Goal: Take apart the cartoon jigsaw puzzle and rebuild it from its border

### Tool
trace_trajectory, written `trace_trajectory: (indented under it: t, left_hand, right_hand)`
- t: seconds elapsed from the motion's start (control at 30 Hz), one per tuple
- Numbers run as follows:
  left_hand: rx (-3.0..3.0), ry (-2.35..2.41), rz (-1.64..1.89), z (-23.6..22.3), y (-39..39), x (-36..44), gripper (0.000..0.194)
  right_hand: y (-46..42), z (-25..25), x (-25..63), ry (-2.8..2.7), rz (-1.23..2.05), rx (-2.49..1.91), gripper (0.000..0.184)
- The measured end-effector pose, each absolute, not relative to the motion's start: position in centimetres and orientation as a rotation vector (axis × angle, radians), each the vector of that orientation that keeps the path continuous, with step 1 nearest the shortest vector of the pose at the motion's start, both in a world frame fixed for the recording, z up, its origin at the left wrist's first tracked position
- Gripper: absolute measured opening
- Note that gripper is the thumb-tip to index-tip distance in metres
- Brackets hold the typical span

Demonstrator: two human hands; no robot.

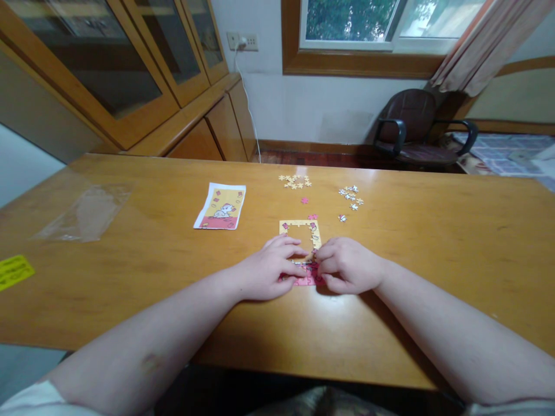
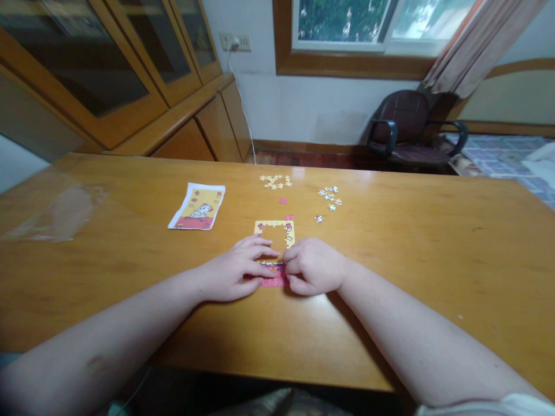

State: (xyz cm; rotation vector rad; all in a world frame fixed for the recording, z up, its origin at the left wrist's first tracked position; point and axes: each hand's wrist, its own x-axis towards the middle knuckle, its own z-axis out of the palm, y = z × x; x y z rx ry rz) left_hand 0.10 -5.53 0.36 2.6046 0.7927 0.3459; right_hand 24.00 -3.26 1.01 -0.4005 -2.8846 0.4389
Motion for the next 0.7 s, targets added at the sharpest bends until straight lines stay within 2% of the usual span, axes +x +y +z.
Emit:
trace_trajectory:
  t: [0.7]
  left_hand:
    - [2.576, 0.786, 0.362, 0.5, -5.59, 0.2, 0.028]
  right_hand:
    - [-3.24, 0.93, 23.97, -2.877, 0.428, -0.446, 0.031]
